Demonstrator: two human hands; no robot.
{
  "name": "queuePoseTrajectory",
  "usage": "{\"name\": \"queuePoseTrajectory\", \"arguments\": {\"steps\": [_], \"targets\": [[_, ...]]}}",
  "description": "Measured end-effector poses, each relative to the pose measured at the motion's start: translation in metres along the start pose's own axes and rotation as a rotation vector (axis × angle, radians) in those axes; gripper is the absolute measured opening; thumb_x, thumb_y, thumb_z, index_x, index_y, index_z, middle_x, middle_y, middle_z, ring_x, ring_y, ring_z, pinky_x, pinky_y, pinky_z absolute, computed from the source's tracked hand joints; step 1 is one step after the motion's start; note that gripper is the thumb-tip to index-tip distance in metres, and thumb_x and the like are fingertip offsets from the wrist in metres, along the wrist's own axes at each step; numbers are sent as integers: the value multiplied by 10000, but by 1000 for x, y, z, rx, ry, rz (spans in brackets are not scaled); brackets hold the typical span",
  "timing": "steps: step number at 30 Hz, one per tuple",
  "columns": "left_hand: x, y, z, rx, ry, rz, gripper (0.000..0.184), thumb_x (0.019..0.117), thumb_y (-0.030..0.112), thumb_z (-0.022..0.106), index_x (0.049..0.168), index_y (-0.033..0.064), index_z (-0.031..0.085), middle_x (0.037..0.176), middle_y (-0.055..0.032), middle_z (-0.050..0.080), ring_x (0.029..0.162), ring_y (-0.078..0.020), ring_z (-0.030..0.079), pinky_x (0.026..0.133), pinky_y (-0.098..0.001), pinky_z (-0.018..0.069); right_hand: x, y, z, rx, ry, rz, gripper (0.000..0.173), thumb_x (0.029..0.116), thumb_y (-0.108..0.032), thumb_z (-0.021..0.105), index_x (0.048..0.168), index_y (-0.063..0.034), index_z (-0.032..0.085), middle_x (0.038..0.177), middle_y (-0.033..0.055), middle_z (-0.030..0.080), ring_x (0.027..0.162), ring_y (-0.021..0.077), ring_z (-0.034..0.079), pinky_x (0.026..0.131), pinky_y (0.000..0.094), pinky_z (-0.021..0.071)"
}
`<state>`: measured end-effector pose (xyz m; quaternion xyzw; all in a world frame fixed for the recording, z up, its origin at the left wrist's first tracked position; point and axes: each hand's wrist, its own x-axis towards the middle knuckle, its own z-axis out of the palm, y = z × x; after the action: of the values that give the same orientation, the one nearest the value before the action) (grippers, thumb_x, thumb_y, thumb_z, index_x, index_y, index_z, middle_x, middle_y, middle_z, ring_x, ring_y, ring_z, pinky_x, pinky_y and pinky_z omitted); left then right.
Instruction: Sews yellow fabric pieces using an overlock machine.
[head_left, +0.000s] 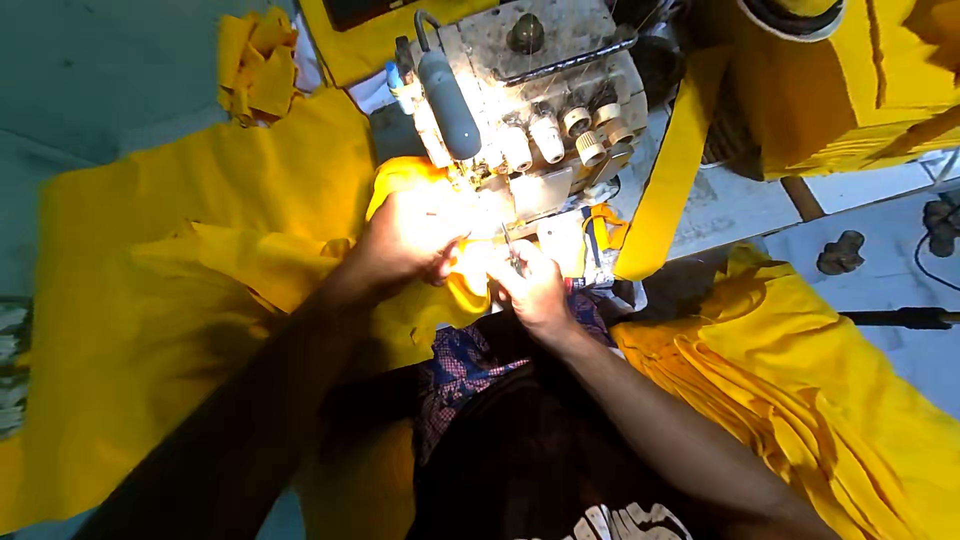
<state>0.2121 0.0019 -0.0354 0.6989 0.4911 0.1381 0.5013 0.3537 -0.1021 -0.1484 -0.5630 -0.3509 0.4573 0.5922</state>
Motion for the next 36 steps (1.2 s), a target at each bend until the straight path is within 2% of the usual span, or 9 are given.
{"name": "queuePoseTrajectory", "arguments": {"steps": [3,6,12,27,31,33,34,35,36], "targets": [[8,-8,-1,-99,27,-134,247,1025,196,634,835,39,661,553,-18,562,399,-101,539,396,-259,514,-6,1,-2,51,-32,17,117,977,-127,688,1016,-19,667,703,75,640,494,122,575,479,264,530],[11,-8,3,-165,104,-192,260,1028,212,628,826,52,660,535,0,551,398,-89,533,406,-252,516,-9,4,-3,63,-20,26,123,977,-123,689,1029,-15,664,724,73,640,496,120,576,473,254,532],[14,-7,6,-214,131,-180,188,1016,257,649,986,93,736,539,10,516,393,-68,490,386,-231,478,-8,4,-3,97,-10,30,107,968,-111,690,1004,-15,661,703,72,640,492,115,577,472,249,529],[17,-4,4,-260,90,-173,257,1002,212,642,771,99,646,504,22,463,369,-73,443,368,-238,447,-8,3,-4,75,-18,33,104,961,-96,699,1014,-14,664,726,74,643,493,119,574,468,253,530],[16,-4,2,-121,113,-145,262,1013,232,642,798,84,666,520,-2,498,376,-86,468,371,-246,460,-8,5,-4,52,-21,33,126,954,-116,714,1025,-18,678,746,74,657,506,120,575,478,257,524],[6,-5,3,285,241,60,231,1006,281,670,855,112,714,614,-10,609,477,-106,560,455,-305,501,-9,4,-5,33,-26,39,130,948,-122,721,1023,-20,690,752,70,661,522,119,583,493,261,528],[-4,-9,7,475,320,201,194,996,290,669,935,111,712,728,-49,650,609,-183,615,552,-419,516,-10,2,-5,25,-31,50,130,949,-128,721,1019,-23,692,749,68,661,530,120,587,499,262,530],[-11,-16,11,632,384,355,211,991,289,649,1041,93,710,851,-84,681,728,-239,659,624,-479,540,-12,-1,-6,18,-37,64,131,950,-137,724,1015,-28,691,749,66,666,534,120,594,502,260,533],[-15,-23,15,779,410,484,296,1004,305,602,1149,73,715,1041,-119,707,922,-287,688,769,-509,562,-14,-4,-7,18,-40,76,132,951,-144,725,1011,-31,691,750,67,668,533,118,595,498,255,532]]}}
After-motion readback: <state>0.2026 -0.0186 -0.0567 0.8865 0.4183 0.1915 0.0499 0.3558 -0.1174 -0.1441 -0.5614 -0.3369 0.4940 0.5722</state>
